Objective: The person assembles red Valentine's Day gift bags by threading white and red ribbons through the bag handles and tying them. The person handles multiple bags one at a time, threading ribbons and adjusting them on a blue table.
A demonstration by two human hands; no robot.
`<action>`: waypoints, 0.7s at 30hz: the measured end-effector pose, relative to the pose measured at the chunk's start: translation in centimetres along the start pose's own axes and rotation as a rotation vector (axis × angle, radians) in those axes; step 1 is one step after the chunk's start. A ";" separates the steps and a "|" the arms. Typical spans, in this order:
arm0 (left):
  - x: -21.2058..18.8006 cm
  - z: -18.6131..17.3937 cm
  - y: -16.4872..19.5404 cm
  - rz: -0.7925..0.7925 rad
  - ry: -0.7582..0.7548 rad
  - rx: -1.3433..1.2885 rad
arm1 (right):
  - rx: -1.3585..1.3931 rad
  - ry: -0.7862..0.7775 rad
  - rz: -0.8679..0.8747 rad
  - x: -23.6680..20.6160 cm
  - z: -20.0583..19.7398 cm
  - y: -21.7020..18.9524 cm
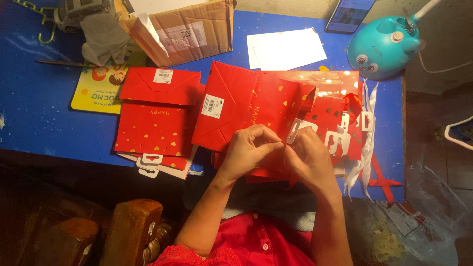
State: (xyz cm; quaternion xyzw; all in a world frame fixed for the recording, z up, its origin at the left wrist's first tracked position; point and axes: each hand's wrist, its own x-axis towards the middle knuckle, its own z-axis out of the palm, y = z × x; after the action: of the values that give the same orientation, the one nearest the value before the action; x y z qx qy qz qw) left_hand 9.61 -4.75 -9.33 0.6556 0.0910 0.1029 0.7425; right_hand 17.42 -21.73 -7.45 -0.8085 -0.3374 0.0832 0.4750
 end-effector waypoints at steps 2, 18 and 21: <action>0.0 -0.1 0.1 0.029 0.007 0.072 | -0.019 0.000 0.020 -0.1 0.0 0.1; -0.2 0.0 1.3 0.023 0.060 0.225 | -0.038 0.018 0.000 -0.2 0.1 0.2; -0.2 0.0 1.6 0.013 0.052 0.252 | -0.034 0.014 0.033 -0.2 0.2 0.2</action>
State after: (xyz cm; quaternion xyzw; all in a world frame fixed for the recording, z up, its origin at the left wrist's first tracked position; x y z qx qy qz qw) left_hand 9.40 -4.63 -7.74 0.7414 0.1183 0.1122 0.6510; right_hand 17.31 -21.78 -7.72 -0.8225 -0.3219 0.0798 0.4620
